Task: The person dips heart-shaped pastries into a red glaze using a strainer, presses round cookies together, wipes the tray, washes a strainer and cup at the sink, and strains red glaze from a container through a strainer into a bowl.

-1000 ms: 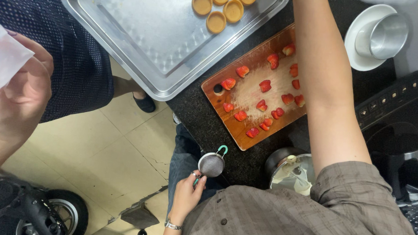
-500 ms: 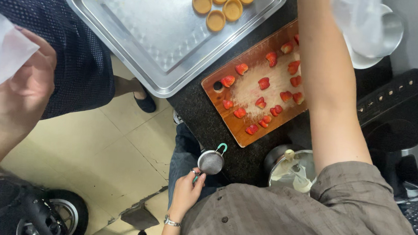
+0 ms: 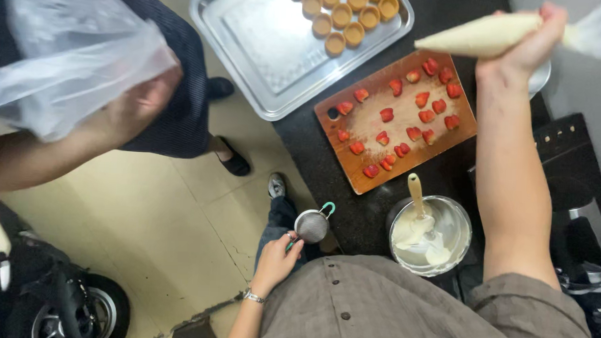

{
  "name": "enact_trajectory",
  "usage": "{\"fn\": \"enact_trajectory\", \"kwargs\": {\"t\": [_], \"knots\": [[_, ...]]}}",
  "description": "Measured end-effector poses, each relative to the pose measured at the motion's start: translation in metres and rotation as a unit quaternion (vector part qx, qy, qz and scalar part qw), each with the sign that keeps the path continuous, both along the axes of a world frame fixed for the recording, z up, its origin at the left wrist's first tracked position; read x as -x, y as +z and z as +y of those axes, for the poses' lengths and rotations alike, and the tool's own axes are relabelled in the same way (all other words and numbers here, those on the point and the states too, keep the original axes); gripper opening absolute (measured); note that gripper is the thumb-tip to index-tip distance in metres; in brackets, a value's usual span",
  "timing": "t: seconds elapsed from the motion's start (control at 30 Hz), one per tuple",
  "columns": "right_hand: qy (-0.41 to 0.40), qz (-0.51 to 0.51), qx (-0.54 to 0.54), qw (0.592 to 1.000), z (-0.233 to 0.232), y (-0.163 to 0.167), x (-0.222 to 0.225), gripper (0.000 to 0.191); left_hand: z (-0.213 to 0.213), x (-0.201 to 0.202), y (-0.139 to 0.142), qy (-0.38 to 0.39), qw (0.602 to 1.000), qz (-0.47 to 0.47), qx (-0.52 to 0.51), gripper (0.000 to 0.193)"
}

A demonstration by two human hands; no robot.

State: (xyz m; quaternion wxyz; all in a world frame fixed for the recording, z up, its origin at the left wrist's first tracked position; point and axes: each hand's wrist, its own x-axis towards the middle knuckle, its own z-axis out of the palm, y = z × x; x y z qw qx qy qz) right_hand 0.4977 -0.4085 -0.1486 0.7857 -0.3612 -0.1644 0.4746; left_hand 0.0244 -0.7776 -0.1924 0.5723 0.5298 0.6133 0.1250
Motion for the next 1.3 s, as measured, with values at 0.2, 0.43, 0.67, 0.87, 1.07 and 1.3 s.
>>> {"fn": "enact_trajectory", "kwargs": {"t": [0.2, 0.43, 0.67, 0.87, 1.07, 1.3], "knots": [[-0.064, 0.167, 0.092, 0.98, -0.078, 0.03, 0.009, 0.041, -0.017, 0.02, 0.0, 0.02, 0.997, -0.01, -0.069, 0.02], [-0.028, 0.27, 0.069, 0.96, -0.168, 0.048, 0.038, 0.067, -0.052, 0.055, -0.001, 0.059, 0.994, 0.019, -0.088, 0.023], [0.072, 0.277, 0.082, 0.955, -0.268, 0.045, 0.071, 0.052, -0.124, 0.095, -0.024, 0.107, 0.986, 0.118, -0.054, 0.033], [0.116, 0.146, 0.086, 0.979, -0.345, 0.003, 0.051, 0.026, -0.205, 0.117, -0.055, 0.165, 0.978, 0.125, 0.002, 0.037], [0.021, -0.008, 0.136, 0.99, -0.433, -0.01, 0.033, 0.021, -0.251, 0.131, -0.06, 0.254, 0.962, 0.065, 0.076, 0.035], [-0.094, -0.164, 0.24, 0.952, -0.533, -0.035, 0.053, 0.024, -0.258, 0.165, -0.058, 0.27, 0.951, 0.079, 0.13, 0.034]]}}
